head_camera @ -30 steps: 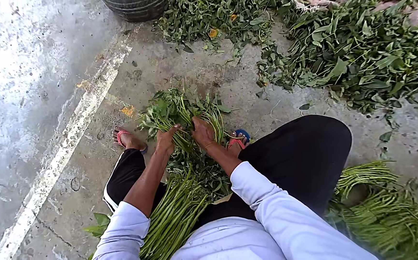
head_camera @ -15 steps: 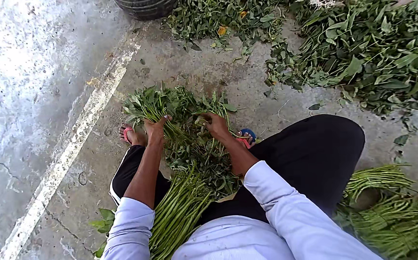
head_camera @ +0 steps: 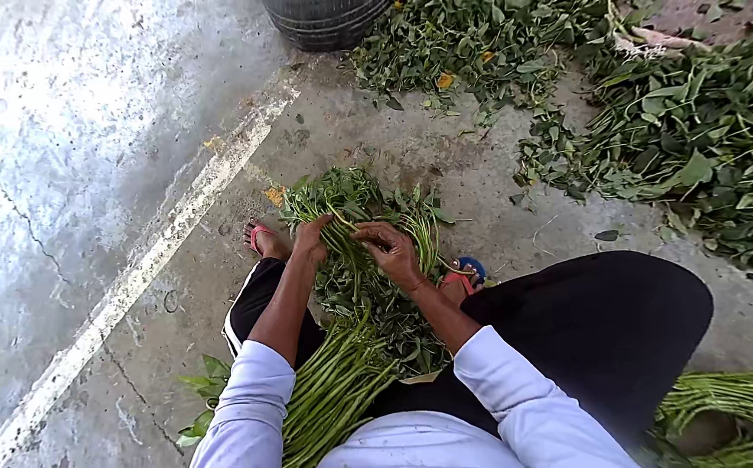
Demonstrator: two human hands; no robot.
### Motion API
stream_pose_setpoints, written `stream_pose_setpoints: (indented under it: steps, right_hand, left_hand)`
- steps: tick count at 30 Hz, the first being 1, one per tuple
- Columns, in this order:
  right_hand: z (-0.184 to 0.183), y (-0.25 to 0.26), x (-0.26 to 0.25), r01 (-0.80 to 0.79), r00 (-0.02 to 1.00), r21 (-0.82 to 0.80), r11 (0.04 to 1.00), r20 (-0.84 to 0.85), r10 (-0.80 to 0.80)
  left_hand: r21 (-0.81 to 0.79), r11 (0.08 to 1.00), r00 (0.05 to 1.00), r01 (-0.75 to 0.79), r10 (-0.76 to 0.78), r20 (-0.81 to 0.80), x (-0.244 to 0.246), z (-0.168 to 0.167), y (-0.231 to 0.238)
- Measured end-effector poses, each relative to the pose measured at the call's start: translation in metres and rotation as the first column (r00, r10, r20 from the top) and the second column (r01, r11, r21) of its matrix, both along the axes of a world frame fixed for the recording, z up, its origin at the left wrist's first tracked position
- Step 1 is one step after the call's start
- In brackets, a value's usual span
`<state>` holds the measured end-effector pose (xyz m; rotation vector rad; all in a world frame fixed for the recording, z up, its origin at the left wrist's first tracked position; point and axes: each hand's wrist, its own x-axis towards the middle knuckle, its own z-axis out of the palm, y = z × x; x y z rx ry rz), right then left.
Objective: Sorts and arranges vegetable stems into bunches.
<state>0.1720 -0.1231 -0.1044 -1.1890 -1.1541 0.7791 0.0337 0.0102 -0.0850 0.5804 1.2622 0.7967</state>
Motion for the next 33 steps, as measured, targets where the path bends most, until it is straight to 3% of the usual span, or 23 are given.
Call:
stream_pose_setpoints:
  steps: [5,9,12,15,17,20,21,23,26,29,31,33]
  right_hand:
    - [-0.015,0.003,0.015,-0.018,0.987,-0.062,0.998,-0.161,0.008]
    - [-0.038,0.0,0.02,-0.028,0.983,-0.109,0.994,-0.184,0.007]
    - [-0.051,-0.006,0.014,-0.13,0.961,-0.204,0.97,-0.268,0.072]
    - [-0.073,-0.008,0.012,-0.155,0.925,-0.282,0.947,-0.378,0.038]
    - [-0.093,-0.014,0.023,-0.061,0.968,-0.462,0.885,-0.245,-0.061]
    - [-0.12,-0.029,0.048,0.134,0.987,-0.805,0.577,0.163,-0.002]
    - [-0.128,-0.033,0.052,0.152,0.981,-0.861,0.485,0.192,0.034]
    - [-0.136,-0.039,0.052,0.108,0.982,-0.914,0.391,0.159,0.099]
    - [-0.151,-0.041,0.041,0.046,0.959,-0.93,0.365,0.143,0.244]
    - [-0.15,-0.036,0.032,0.136,0.914,-0.917,0.375,0.262,0.309]
    - [-0.131,-0.027,0.034,0.237,0.88,-0.865,0.441,0.384,0.279]
    - [-0.113,-0.016,0.039,0.277,0.894,-0.788,0.549,0.42,0.152]
  left_hand:
    - [0.063,0.997,0.996,-0.053,0.048,0.072,0.001,0.006,0.003]
    - [0.097,0.995,0.996,0.003,-0.012,0.093,0.002,0.007,0.0]
    - [0.162,0.982,0.996,0.094,-0.094,-0.004,0.002,0.005,-0.005]
    - [0.219,0.964,0.986,0.149,-0.128,-0.109,0.002,0.006,-0.008]
    - [0.23,0.958,0.98,0.168,-0.137,-0.145,0.002,0.008,-0.008]
    - [0.243,0.949,0.973,0.198,-0.16,-0.169,0.001,0.007,-0.009]
    - [0.241,0.948,0.97,0.209,-0.169,-0.174,0.001,0.007,-0.009]
    - [0.232,0.945,0.965,0.23,-0.191,-0.179,0.002,0.007,-0.009]
    - [0.2,0.949,0.964,0.244,-0.216,-0.153,0.002,0.006,-0.01]
    - [0.144,0.966,0.974,0.216,-0.203,-0.097,0.002,0.007,-0.009]
    - [0.1,0.973,0.977,0.206,-0.2,-0.067,0.001,0.008,-0.008]
    - [0.078,0.978,0.98,0.196,-0.192,-0.058,0.001,0.009,-0.008]
